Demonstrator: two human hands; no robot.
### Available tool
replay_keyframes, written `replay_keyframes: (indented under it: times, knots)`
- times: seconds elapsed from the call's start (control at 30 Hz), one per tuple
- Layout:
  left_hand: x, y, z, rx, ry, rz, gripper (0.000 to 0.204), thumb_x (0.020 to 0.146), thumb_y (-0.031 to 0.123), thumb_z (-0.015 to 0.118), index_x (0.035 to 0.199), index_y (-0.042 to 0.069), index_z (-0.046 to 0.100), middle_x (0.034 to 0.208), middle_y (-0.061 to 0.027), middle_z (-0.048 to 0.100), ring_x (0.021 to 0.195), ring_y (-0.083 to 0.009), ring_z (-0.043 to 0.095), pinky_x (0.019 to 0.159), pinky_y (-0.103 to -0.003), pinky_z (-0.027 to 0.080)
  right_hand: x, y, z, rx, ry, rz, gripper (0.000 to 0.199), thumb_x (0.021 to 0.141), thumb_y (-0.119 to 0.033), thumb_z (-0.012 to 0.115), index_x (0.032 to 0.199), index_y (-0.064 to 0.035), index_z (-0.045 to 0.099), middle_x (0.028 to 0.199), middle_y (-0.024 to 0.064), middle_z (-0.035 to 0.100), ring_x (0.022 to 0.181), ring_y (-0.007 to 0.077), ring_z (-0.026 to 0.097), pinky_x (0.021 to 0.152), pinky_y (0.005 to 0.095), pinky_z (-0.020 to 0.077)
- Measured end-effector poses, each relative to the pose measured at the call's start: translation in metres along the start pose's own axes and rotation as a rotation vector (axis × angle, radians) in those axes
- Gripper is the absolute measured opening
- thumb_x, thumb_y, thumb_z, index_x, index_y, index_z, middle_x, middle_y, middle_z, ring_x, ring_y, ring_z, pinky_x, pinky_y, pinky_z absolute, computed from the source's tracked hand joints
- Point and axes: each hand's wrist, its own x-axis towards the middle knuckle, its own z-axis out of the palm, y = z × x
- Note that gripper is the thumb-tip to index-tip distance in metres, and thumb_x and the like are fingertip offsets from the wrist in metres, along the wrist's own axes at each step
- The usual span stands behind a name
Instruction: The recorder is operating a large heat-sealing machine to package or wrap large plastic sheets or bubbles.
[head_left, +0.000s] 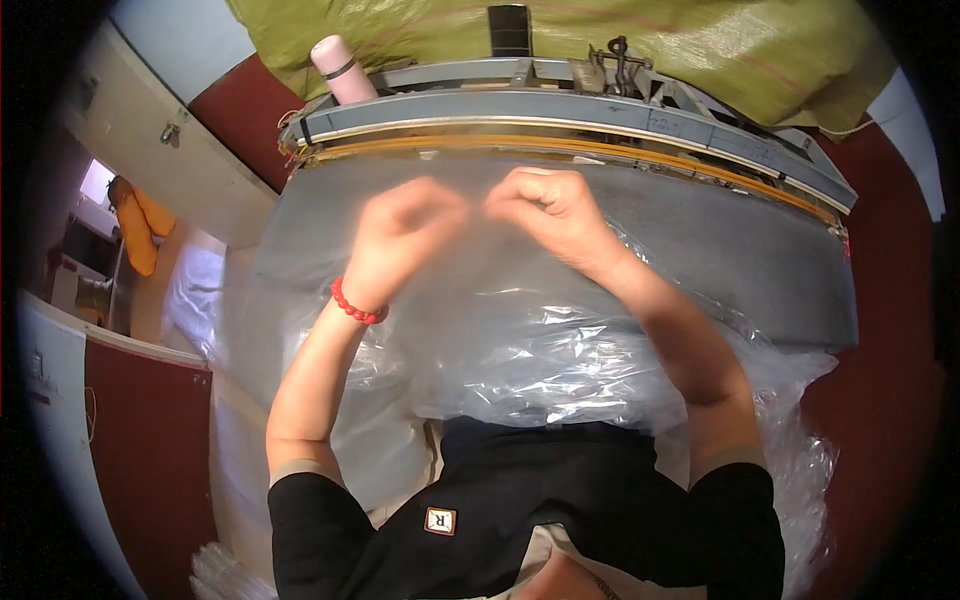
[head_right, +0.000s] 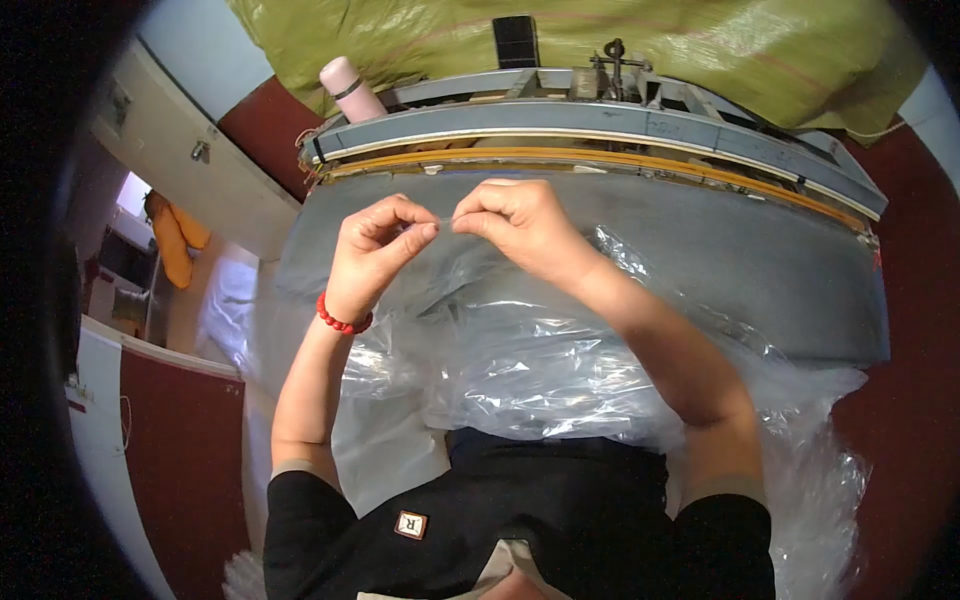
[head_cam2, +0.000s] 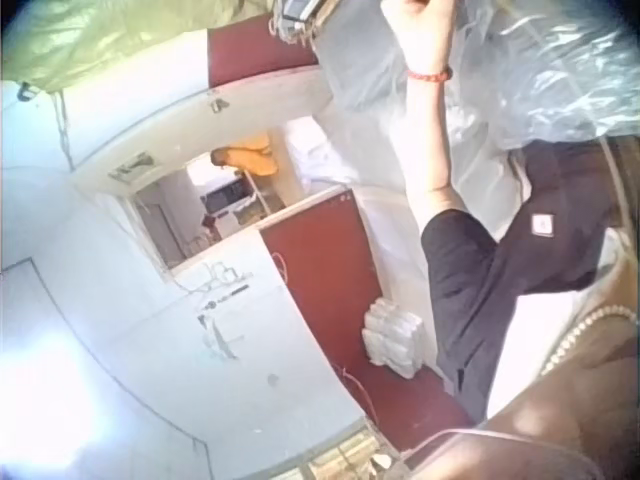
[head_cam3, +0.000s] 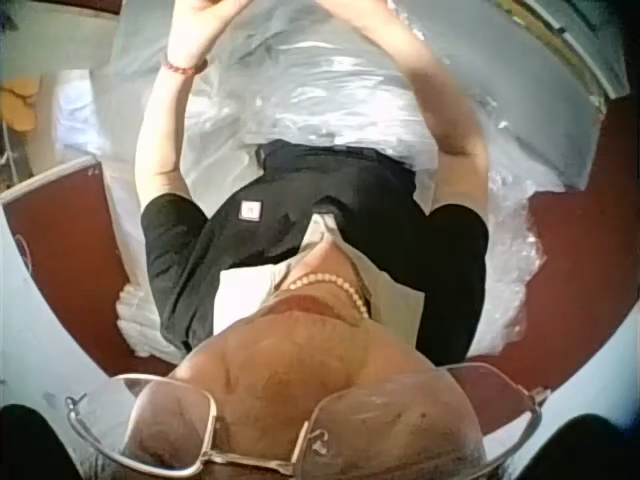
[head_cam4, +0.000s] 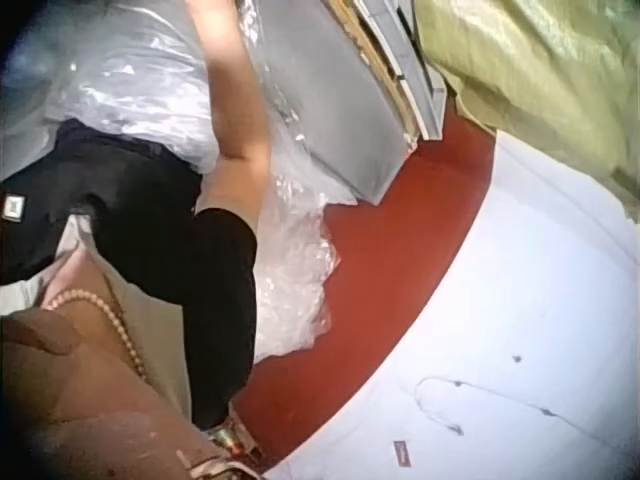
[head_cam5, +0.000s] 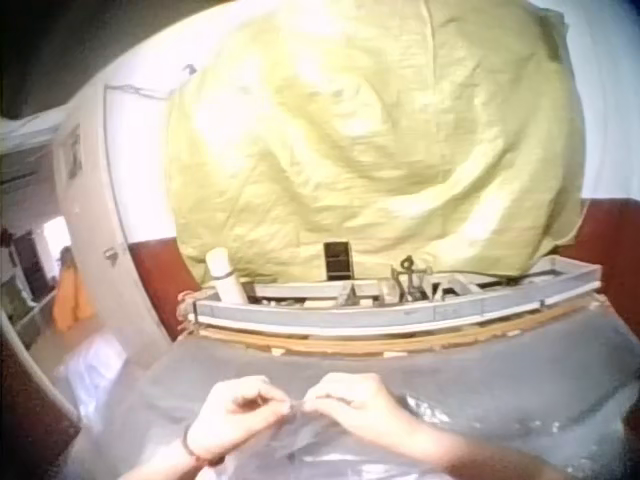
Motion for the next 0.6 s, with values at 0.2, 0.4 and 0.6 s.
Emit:
replay_keyframes:
  times: [0.2, 0.4, 0.6]
  knots:
    - [-0.002, -0.006, 0.003, 0.903, 0.259, 0.654, 0.020, 0.060, 0.001, 0.068, 0.065, 0.004, 0.049, 0.062, -0.0068, 0.047, 0.052, -0.0188, 0.046, 0.048, -0.026, 0.039, -0.005, 0.000, 0.023, 0.466, 0.076, 0.368, 0.009, 0.081, -0.010, 0.054, 0.086, -0.0060, 0.060, 0.073, -0.0038, 0.054, 0.064, 0.0047, 0.048, 0.056, 0.0179, 0.0382]
    - [0.025, -0.050, 0.006, 1.025, 0.333, 0.633, 0.045, 0.057, 0.010, 0.071, 0.096, 0.005, 0.049, 0.105, -0.0119, 0.047, 0.101, -0.0291, 0.044, 0.080, -0.039, 0.037, 0.008, 0.047, 0.009, 0.193, 0.260, 0.468, 0.016, 0.084, -0.016, 0.051, 0.095, -0.0062, 0.058, 0.072, -0.0029, 0.054, 0.059, 0.0051, 0.045, 0.051, 0.0193, 0.0370]
    - [-0.032, -0.127, -0.080, 1.379, 0.320, 0.153, 0.061, 0.060, 0.017, 0.071, 0.114, 0.006, 0.045, 0.126, -0.0118, 0.037, 0.123, -0.0301, 0.027, 0.097, -0.041, 0.026, -0.111, 0.138, -0.216, 0.383, 1.001, 0.361, 0.028, 0.085, -0.025, 0.049, 0.105, -0.0055, 0.049, 0.094, 0.0060, 0.055, 0.083, 0.0182, 0.054, 0.069, 0.0312, 0.0440]
